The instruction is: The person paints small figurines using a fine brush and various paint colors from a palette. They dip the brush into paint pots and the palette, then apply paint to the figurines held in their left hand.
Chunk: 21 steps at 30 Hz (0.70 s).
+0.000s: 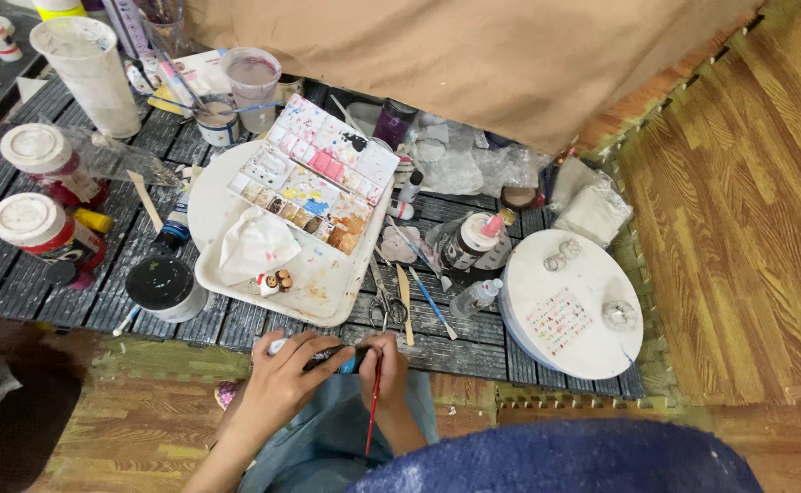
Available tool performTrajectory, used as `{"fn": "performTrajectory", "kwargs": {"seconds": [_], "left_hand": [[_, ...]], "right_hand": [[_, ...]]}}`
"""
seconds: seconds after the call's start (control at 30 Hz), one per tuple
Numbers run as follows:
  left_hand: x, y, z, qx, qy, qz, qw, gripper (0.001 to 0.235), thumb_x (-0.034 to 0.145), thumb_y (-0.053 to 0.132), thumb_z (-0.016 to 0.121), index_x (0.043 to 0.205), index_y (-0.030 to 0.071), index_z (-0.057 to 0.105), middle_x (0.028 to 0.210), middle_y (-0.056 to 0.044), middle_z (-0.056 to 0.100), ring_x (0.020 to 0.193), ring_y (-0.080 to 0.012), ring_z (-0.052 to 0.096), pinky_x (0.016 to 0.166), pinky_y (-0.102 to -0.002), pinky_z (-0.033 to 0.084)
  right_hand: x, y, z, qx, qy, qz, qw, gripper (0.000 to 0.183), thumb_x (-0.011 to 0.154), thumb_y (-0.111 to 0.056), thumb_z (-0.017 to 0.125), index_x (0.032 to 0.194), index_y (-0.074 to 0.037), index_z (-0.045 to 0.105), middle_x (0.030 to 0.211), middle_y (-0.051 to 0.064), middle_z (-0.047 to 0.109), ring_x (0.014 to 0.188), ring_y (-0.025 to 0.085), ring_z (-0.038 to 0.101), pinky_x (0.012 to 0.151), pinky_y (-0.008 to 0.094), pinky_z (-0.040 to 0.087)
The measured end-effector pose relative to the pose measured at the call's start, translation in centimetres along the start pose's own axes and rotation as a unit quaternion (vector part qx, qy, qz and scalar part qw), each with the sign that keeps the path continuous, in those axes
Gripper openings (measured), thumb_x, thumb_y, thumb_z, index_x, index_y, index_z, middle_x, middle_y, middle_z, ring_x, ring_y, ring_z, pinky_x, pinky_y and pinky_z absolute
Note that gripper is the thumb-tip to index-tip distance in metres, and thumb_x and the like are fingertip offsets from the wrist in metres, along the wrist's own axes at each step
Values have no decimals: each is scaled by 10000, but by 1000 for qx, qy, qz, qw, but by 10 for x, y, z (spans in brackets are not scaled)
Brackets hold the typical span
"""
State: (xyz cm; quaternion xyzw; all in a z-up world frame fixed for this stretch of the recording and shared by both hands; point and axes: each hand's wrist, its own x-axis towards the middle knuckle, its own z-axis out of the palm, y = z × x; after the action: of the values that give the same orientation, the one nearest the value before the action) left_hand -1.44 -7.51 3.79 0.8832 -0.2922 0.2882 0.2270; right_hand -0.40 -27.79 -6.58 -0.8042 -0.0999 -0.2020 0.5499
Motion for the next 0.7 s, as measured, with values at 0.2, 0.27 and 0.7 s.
{"fn": "performTrajectory", "kwargs": {"seconds": [0.2,0.27,0.7], "left_hand": [[-11,-14,-21,23,27,4,999,493,778,179,648,1255,288,716,1222,82,656,1110,-131,586,974,-430,332],[-13,-14,-25,42,31,-12,999,497,772,173,635,1248,290,718,1203,84,662,1099,-130,594,981,-427,335],[-41,-70,-73,99,52,-158,981,531,705,329,814,1224,296,710,1168,79,687,1087,-144,621,1028,-441,296]], "right_hand": [[11,-3,14,23,-27,-98,995,134,957,-108,604,938,-61,480,888,114,707,659,209,597,624,324,494],[16,-10,22,2,-21,-107,994,68,941,-97,590,969,-41,564,831,119,677,622,213,606,599,325,495],[50,-46,48,178,-191,-92,961,358,1107,-400,469,1041,-49,488,880,91,670,591,141,445,564,283,398]]}}
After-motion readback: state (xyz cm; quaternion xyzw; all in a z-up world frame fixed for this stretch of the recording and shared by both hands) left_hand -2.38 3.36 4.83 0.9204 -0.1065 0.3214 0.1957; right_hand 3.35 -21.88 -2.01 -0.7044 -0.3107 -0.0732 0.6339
